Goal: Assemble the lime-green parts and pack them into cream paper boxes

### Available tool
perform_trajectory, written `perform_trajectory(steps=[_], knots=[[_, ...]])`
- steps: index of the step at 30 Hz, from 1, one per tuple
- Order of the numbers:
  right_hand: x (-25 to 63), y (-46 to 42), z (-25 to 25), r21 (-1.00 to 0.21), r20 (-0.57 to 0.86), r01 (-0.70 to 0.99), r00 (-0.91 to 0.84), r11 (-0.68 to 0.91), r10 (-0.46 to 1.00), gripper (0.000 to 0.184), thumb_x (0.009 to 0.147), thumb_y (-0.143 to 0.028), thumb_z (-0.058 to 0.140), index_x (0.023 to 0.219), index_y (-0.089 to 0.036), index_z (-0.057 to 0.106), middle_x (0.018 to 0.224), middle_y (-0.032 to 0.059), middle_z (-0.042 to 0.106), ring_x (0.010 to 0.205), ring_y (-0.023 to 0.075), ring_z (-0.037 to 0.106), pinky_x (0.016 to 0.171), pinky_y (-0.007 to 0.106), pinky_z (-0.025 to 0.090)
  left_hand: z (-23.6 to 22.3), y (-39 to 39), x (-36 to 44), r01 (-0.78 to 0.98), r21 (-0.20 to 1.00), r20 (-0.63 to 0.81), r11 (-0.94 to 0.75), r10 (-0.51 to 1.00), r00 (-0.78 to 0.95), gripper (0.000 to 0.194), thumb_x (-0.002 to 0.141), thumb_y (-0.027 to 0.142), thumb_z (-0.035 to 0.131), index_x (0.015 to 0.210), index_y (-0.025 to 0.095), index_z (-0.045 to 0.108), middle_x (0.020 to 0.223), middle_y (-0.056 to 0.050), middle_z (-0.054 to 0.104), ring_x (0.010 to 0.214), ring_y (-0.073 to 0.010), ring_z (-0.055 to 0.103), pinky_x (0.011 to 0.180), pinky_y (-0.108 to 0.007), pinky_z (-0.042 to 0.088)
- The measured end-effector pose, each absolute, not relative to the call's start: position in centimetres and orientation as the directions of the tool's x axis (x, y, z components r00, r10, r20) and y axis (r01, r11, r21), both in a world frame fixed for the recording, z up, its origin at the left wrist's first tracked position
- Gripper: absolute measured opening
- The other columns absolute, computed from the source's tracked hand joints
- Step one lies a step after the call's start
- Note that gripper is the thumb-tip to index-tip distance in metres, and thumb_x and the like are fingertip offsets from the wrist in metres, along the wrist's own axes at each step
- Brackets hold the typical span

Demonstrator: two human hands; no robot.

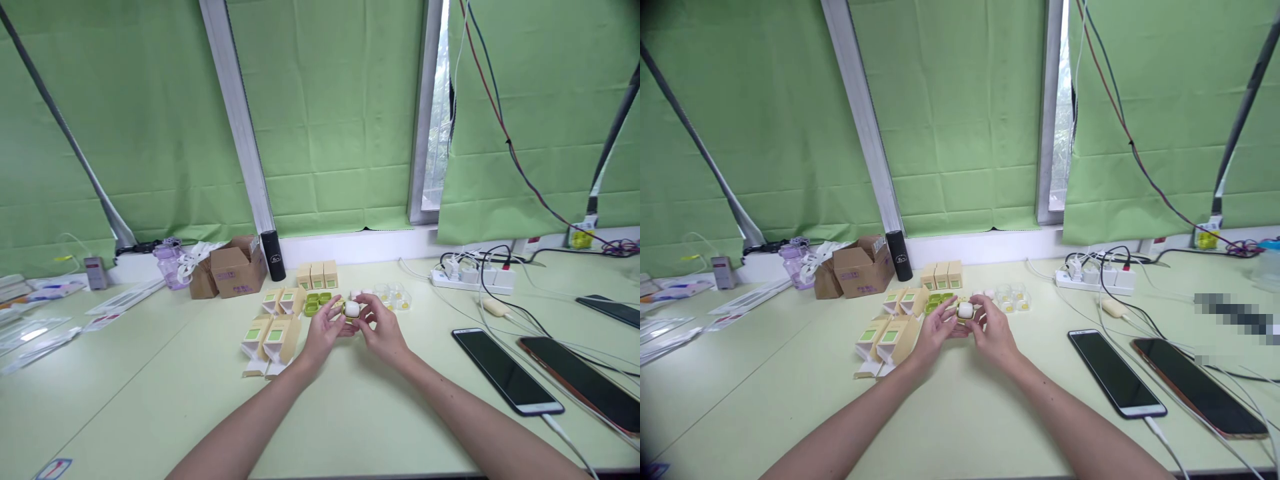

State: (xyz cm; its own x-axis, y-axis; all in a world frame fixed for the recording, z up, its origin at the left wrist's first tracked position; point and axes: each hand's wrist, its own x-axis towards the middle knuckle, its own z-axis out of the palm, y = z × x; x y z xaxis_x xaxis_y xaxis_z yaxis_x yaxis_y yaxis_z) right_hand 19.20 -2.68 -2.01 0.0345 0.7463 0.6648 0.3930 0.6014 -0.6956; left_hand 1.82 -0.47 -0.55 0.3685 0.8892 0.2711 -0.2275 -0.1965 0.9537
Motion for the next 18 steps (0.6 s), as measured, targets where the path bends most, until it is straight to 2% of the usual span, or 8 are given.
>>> perform_trajectory(steps=[2, 4, 7, 10, 13, 15, 18], knots=[[19.3, -2.6, -1.7, -0.740, 0.635, 0.340, 0.069, 0.580, 0.770, 0.035, 0.089, -0.025, 0.064, 0.123, -0.024, 0.056, 0.114, 0.0089, 0.070, 0.078, 0.0178, 0.068, 0.067, 0.034, 0.059, -0.1, -0.1, 1.4, -0.140, 0.953, 0.299, -0.268, 0.908, 0.293, 0.070, 0.089, 0.052, 0.072, 0.144, 0.015, 0.050, 0.130, -0.022, 0.068, 0.069, -0.0181, 0.076, 0.060, -0.029, 0.060], [19.3, -2.6, -1.5, -0.780, 0.601, 0.280, 0.089, 0.559, 0.794, 0.035, 0.088, -0.031, 0.067, 0.121, -0.023, 0.056, 0.114, 0.0091, 0.070, 0.078, 0.0172, 0.067, 0.067, 0.033, 0.059, 0.1, 0.4, 1.0, -0.050, 0.936, 0.350, -0.347, 0.913, 0.212, 0.058, 0.091, 0.048, 0.069, 0.136, 0.015, 0.054, 0.117, -0.017, 0.073, 0.062, -0.0135, 0.071, 0.052, -0.023, 0.051], [19.1, -2.4, -1.3, -0.835, 0.547, 0.138, 0.100, 0.532, 0.831, 0.038, 0.087, -0.040, 0.071, 0.118, -0.023, 0.056, 0.110, 0.0085, 0.069, 0.076, 0.0164, 0.065, 0.059, 0.029, 0.056, 0.4, 1.2, 0.8, 0.043, 0.904, 0.416, -0.425, 0.898, 0.146, 0.044, 0.094, 0.037, 0.065, 0.132, 0.016, 0.056, 0.109, -0.013, 0.076, 0.065, -0.0131, 0.068, 0.058, -0.024, 0.051], [19.0, -2.1, -1.0, -0.867, 0.487, -0.054, 0.122, 0.496, 0.865, 0.043, 0.084, -0.050, 0.074, 0.113, -0.022, 0.058, 0.099, 0.0059, 0.068, 0.070, 0.0153, 0.062, 0.052, 0.027, 0.053, 1.2, 1.7, 0.9, 0.155, 0.838, 0.505, -0.523, 0.852, 0.141, 0.035, 0.097, 0.025, 0.056, 0.132, 0.020, 0.058, 0.111, -0.011, 0.076, 0.079, -0.0165, 0.070, 0.074, -0.031, 0.056], [19.1, -1.9, -0.7, -0.890, 0.381, -0.217, 0.127, 0.400, 0.916, 0.051, 0.077, -0.056, 0.081, 0.106, -0.021, 0.060, 0.087, 0.0032, 0.068, 0.067, 0.0163, 0.064, 0.052, 0.029, 0.056, 2.3, 1.9, 1.2, 0.329, 0.668, 0.636, -0.668, 0.741, 0.215, 0.040, 0.095, 0.011, 0.049, 0.132, 0.023, 0.059, 0.114, -0.009, 0.074, 0.102, -0.0219, 0.068, 0.092, -0.039, 0.055], [19.2, -1.8, -0.5, -0.897, 0.301, -0.299, 0.121, 0.324, 0.946, 0.056, 0.071, -0.058, 0.086, 0.104, -0.020, 0.061, 0.082, 0.0028, 0.071, 0.067, 0.0173, 0.066, 0.055, 0.032, 0.059, 2.9, 1.7, 1.4, 0.417, 0.486, 0.712, -0.768, 0.624, 0.322, 0.052, 0.089, 0.001, 0.046, 0.133, 0.025, 0.058, 0.123, -0.009, 0.070, 0.115, -0.0249, 0.062, 0.101, -0.045, 0.052], [19.3, -1.7, -0.4, -0.889, 0.204, -0.396, 0.105, 0.229, 0.973, 0.062, 0.064, -0.061, 0.091, 0.101, -0.019, 0.064, 0.074, 0.0021, 0.072, 0.063, 0.0166, 0.066, 0.057, 0.033, 0.060, 2.8, 1.1, 1.6, 0.488, 0.222, 0.749, -0.844, 0.468, 0.468, 0.066, 0.081, -0.007, 0.046, 0.137, 0.026, 0.057, 0.138, -0.010, 0.061, 0.131, -0.0300, 0.048, 0.108, -0.053, 0.048]])
